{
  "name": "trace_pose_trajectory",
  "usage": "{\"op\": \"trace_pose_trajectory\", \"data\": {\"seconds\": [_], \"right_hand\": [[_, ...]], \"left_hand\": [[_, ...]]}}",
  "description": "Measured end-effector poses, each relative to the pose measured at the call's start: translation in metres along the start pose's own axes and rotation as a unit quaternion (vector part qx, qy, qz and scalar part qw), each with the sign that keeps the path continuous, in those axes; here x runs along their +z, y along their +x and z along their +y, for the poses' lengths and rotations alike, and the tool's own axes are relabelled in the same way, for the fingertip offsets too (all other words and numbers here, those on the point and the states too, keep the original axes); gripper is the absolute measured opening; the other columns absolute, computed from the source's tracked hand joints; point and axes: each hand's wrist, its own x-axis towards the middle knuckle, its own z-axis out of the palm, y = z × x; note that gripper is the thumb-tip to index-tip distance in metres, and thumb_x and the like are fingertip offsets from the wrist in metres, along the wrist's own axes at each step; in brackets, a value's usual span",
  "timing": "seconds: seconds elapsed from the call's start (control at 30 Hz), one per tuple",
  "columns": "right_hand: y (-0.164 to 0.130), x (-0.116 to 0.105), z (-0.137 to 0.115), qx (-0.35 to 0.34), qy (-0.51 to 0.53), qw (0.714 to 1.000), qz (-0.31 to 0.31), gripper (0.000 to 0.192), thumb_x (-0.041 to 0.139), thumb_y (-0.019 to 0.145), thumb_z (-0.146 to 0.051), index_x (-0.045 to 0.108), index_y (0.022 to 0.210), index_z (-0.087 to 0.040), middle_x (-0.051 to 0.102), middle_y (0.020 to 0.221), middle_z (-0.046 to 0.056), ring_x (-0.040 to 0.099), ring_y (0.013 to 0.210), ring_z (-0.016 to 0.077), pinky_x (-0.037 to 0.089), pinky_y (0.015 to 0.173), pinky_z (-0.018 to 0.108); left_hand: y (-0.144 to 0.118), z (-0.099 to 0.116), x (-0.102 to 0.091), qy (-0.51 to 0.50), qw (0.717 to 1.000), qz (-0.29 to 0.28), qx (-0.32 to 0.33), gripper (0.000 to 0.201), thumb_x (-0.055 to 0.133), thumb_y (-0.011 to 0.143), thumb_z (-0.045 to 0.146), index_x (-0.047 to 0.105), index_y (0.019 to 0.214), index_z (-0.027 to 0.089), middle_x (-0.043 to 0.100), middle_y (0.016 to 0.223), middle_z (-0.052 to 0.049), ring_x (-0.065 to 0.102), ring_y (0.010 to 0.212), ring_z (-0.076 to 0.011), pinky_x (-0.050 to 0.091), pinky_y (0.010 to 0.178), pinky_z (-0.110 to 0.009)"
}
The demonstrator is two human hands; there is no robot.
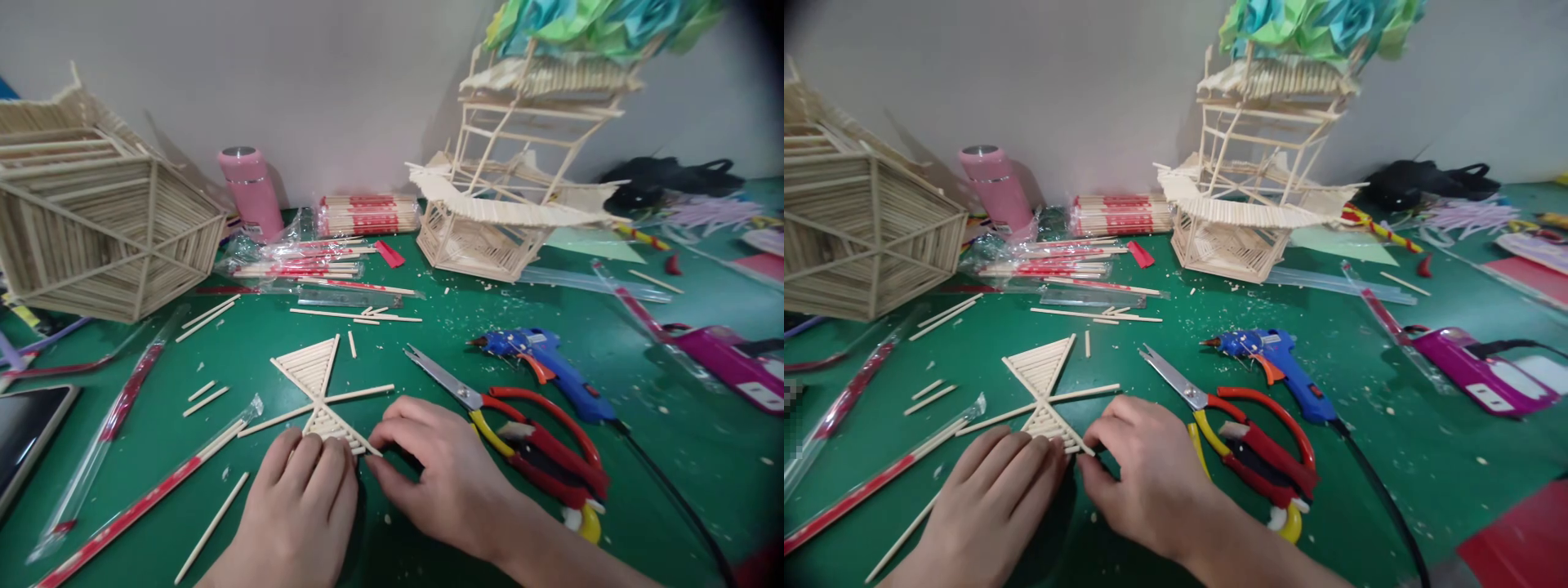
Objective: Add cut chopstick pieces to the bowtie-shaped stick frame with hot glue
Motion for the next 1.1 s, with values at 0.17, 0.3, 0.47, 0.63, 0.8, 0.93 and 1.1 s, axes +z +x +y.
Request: {"op": "trace_pose_trajectory", "data": {"seconds": [0.17, 0.3, 0.47, 0.63, 0.8, 0.93, 1.1], "right_hand": [[0.001, -0.002, 0.000, 0.029, 0.020, 0.999, -0.012, 0.007, 0.056, 0.075, -0.019, 0.063, 0.074, -0.019, 0.059, 0.073, 0.001, 0.054, 0.067, 0.0137, 0.040, 0.058, 0.025], [0.002, -0.003, -0.002, 0.038, 0.032, 0.999, -0.020, 0.007, 0.056, 0.075, -0.019, 0.062, 0.073, -0.019, 0.059, 0.073, 0.001, 0.053, 0.066, 0.0130, 0.040, 0.058, 0.024], [0.003, -0.003, -0.002, 0.046, 0.037, 0.998, -0.028, 0.008, 0.054, 0.076, -0.020, 0.062, 0.073, -0.020, 0.059, 0.073, 0.001, 0.053, 0.066, 0.0138, 0.041, 0.058, 0.025], [0.003, -0.003, -0.002, 0.046, 0.041, 0.998, -0.028, 0.010, 0.053, 0.078, -0.020, 0.061, 0.073, -0.020, 0.058, 0.073, 0.001, 0.053, 0.066, 0.0140, 0.042, 0.058, 0.025], [0.003, -0.001, -0.001, 0.043, 0.042, 0.998, -0.027, 0.011, 0.052, 0.079, -0.018, 0.061, 0.073, -0.020, 0.057, 0.072, 0.001, 0.052, 0.064, 0.0135, 0.042, 0.057, 0.025], [0.003, -0.001, -0.001, 0.046, 0.050, 0.997, -0.021, 0.010, 0.053, 0.078, -0.018, 0.061, 0.072, -0.020, 0.058, 0.073, 0.001, 0.054, 0.065, 0.0138, 0.043, 0.058, 0.025], [0.004, -0.002, -0.001, 0.050, 0.064, 0.997, -0.012, 0.010, 0.053, 0.077, -0.017, 0.061, 0.072, -0.020, 0.059, 0.072, 0.001, 0.054, 0.063, 0.0130, 0.044, 0.057, 0.025]], "left_hand": [[0.001, 0.001, -0.001, 0.002, 1.000, 0.006, 0.006, 0.044, 0.026, 0.087, 0.007, 0.066, 0.071, 0.013, 0.065, 0.068, -0.006, 0.052, 0.066, -0.0181, 0.038, 0.074, -0.034], [0.000, 0.001, 0.000, -0.003, 1.000, 0.015, -0.001, 0.042, 0.028, 0.087, 0.008, 0.066, 0.070, 0.013, 0.065, 0.070, -0.006, 0.052, 0.068, -0.0188, 0.039, 0.074, -0.035], [0.001, 0.001, 0.000, -0.011, 1.000, 0.010, 0.003, 0.040, 0.030, 0.086, 0.008, 0.065, 0.070, 0.013, 0.064, 0.071, -0.007, 0.052, 0.068, -0.0193, 0.041, 0.072, -0.035], [0.001, 0.003, 0.000, -0.015, 1.000, 0.001, -0.004, 0.037, 0.032, 0.086, 0.009, 0.065, 0.069, 0.013, 0.063, 0.069, -0.008, 0.050, 0.066, -0.0194, 0.044, 0.069, -0.036], [0.000, 0.003, 0.002, -0.020, 1.000, -0.003, -0.014, 0.032, 0.034, 0.084, 0.006, 0.062, 0.070, 0.012, 0.061, 0.068, -0.008, 0.051, 0.064, -0.0190, 0.045, 0.065, -0.035], [-0.004, 0.001, -0.002, -0.021, 1.000, -0.017, -0.006, 0.027, 0.036, 0.084, 0.005, 0.060, 0.094, 0.003, 0.062, 0.077, -0.010, 0.054, 0.071, -0.0205, 0.044, 0.069, -0.037], [-0.017, -0.006, -0.010, -0.018, 0.995, -0.009, -0.093, 0.024, 0.051, 0.084, 0.018, 0.057, 0.105, 0.008, 0.063, 0.090, -0.009, 0.053, 0.083, -0.0235, 0.041, 0.076, -0.038]]}}
